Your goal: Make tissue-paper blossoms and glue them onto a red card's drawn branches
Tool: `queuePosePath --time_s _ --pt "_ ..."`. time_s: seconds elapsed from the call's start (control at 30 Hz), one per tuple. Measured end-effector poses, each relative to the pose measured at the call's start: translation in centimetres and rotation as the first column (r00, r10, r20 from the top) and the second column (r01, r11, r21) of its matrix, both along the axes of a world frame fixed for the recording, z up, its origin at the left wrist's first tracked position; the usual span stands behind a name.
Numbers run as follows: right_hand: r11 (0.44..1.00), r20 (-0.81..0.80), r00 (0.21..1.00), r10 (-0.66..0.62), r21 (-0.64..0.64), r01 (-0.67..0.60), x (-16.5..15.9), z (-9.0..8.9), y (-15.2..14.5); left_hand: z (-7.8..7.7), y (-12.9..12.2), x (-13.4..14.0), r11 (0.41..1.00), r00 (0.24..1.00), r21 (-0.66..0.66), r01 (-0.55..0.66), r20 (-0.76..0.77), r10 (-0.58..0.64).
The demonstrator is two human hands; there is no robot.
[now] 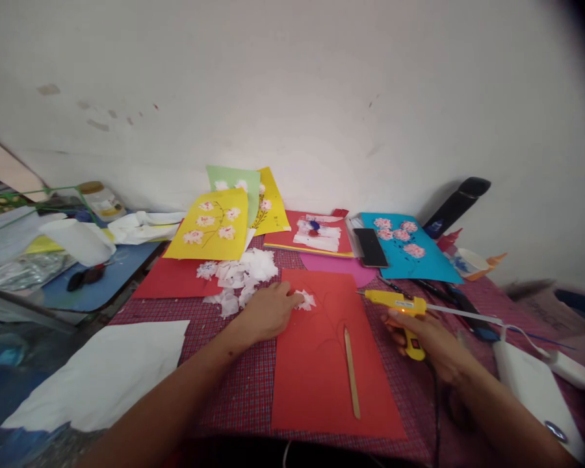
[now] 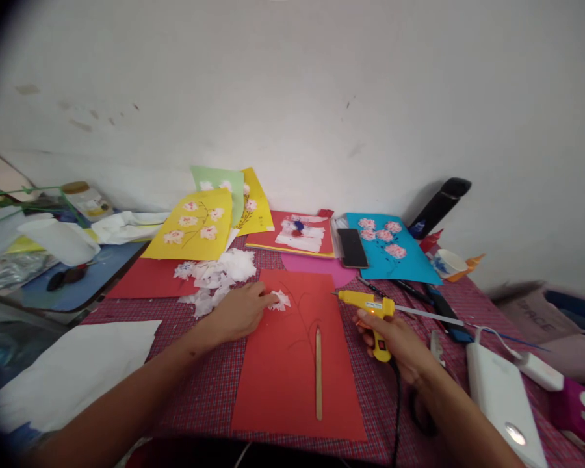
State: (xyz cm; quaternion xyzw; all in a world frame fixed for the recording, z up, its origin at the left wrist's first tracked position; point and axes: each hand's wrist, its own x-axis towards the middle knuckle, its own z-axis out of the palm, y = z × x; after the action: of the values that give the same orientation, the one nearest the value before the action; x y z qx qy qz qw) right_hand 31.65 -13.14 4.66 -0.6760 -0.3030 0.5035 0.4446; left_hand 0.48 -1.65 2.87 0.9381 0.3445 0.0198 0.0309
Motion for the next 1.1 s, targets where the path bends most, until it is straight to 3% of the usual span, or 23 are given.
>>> queuePosePath --time_s 0.27,0.6,1.0,1.1 --pt "0.987 -0.012 0.987 0.163 0.005 -0.163 -1.2 0.1 -0.2 0.0 0.0 0.0 1.000 1.000 0.031 0.003 -0.011 -0.003" --pt "0.952 0.132 0.944 0.304 -0.013 -0.305 -3.3 0.5 0.3 0.0 0.0 0.1 1.000 1.000 0.013 -0.001 -0.006 0.001" --pt "0.873 0.469 0.776 0.422 0.020 -0.487 -6.4 1.1 2.0 0.0 0.1 0.0 1.000 1.000 -0.001 -0.009 0.020 0.009" --pt "0.869 0.472 0.778 0.415 0.048 -0.493 -6.6 1.2 2.0 -0.1 0.1 -0.1 1.000 1.000 -0.013 0.000 0.031 0.000"
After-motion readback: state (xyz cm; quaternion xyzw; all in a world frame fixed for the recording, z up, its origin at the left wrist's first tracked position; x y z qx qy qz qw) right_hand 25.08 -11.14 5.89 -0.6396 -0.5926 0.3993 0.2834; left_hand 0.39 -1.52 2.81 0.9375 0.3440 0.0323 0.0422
